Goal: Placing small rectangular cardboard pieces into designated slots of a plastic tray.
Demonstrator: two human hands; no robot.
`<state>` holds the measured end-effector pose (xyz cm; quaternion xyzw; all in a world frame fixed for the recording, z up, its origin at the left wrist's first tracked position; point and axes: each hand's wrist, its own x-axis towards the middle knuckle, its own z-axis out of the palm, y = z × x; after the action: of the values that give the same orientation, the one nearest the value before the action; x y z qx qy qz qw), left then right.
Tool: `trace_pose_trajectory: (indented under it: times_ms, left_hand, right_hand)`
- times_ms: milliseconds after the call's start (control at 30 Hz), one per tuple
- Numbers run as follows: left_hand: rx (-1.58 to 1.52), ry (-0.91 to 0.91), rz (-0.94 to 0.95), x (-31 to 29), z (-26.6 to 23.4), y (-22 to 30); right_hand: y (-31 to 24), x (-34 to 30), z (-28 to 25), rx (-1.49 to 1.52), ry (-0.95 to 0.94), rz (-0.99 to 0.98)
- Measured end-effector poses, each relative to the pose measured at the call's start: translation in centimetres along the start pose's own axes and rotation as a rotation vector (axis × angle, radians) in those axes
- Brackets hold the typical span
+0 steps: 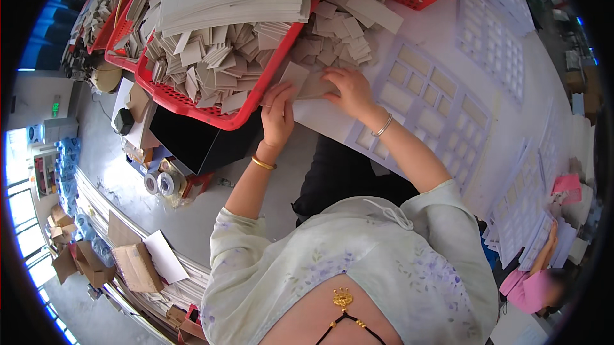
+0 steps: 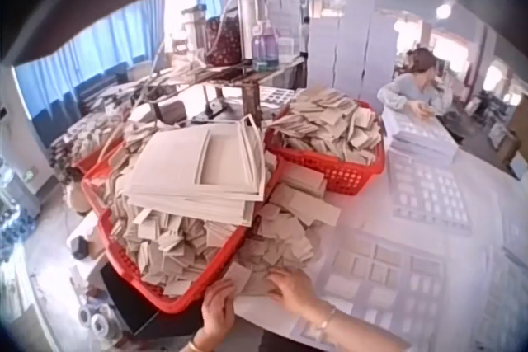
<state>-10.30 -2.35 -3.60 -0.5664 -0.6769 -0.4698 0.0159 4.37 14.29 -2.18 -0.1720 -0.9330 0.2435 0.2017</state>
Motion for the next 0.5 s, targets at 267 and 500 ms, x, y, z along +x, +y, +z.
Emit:
trace_pose_trajectory:
  times_ms: [267,500]
  left_hand:
    - [-0.049,0.316,-0.159,-3.1,1.3,5.1]
    - [-0.158,-0.157,-0.408,-2.3,3.2,3.7]
  right_hand:
    - [0.9,-0.4,-0.6,0.266,0.128,0.255]
    - [5.0,-3.8,-4.8,0.642,0.315,0.484]
